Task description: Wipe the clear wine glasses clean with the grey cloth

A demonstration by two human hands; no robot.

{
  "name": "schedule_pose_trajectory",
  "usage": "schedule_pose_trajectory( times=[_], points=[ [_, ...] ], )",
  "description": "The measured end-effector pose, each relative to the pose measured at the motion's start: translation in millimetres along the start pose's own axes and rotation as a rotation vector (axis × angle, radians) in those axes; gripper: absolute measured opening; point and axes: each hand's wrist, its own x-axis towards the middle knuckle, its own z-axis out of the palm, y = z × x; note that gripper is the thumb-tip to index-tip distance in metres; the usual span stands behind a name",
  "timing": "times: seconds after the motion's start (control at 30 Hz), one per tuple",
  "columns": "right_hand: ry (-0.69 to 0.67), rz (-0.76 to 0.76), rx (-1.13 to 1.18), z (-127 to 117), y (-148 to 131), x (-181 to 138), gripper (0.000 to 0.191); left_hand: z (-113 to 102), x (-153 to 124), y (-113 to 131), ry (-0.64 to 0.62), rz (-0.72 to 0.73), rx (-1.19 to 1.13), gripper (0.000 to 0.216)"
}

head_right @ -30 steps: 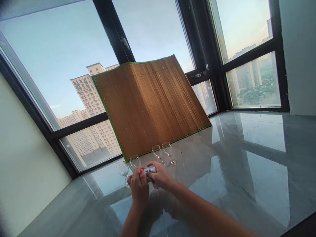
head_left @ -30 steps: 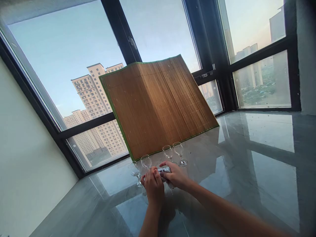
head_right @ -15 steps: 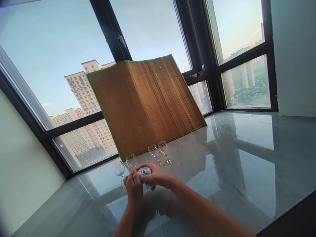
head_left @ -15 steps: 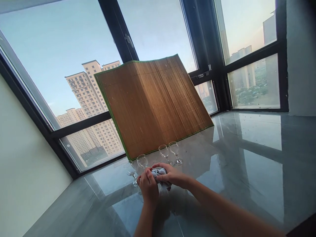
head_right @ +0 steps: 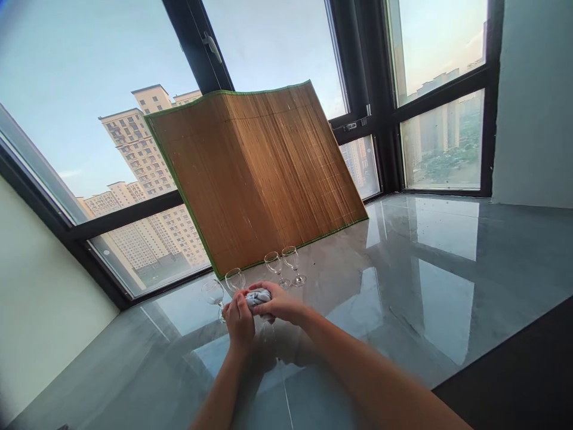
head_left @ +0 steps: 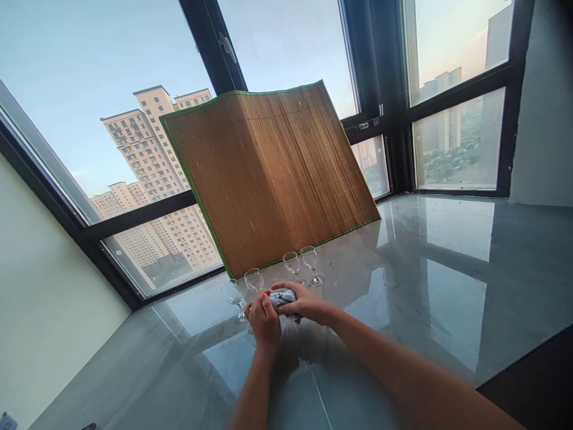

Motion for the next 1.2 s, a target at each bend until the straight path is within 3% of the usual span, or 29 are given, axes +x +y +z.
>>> schedule_pose_trajectory(
  times=[0.43, 0.8, 1.07, 1.2],
  points=[
    [0.101, 0.051, 0.091, -5, 1, -3, 0.058, -4, 1, 6, -0.019, 0.005, -0.081, 0.044],
    [0.081, 0.028, 0.18, -9, 5, 1, 0.062, 4, 6, -7, -0.029, -0.164, -0.444, 0.046],
    [0.087, -0.015, 0.28, -5, 4, 0, 0.067, 6, 5, -7, -0.002, -0.187, -0.582, 0.045],
    [0.138, -0.081, 0.384, -5, 0, 3, 0.063, 11, 11, -12, 0.08, -0.419, -0.893, 0.042]
  ],
)
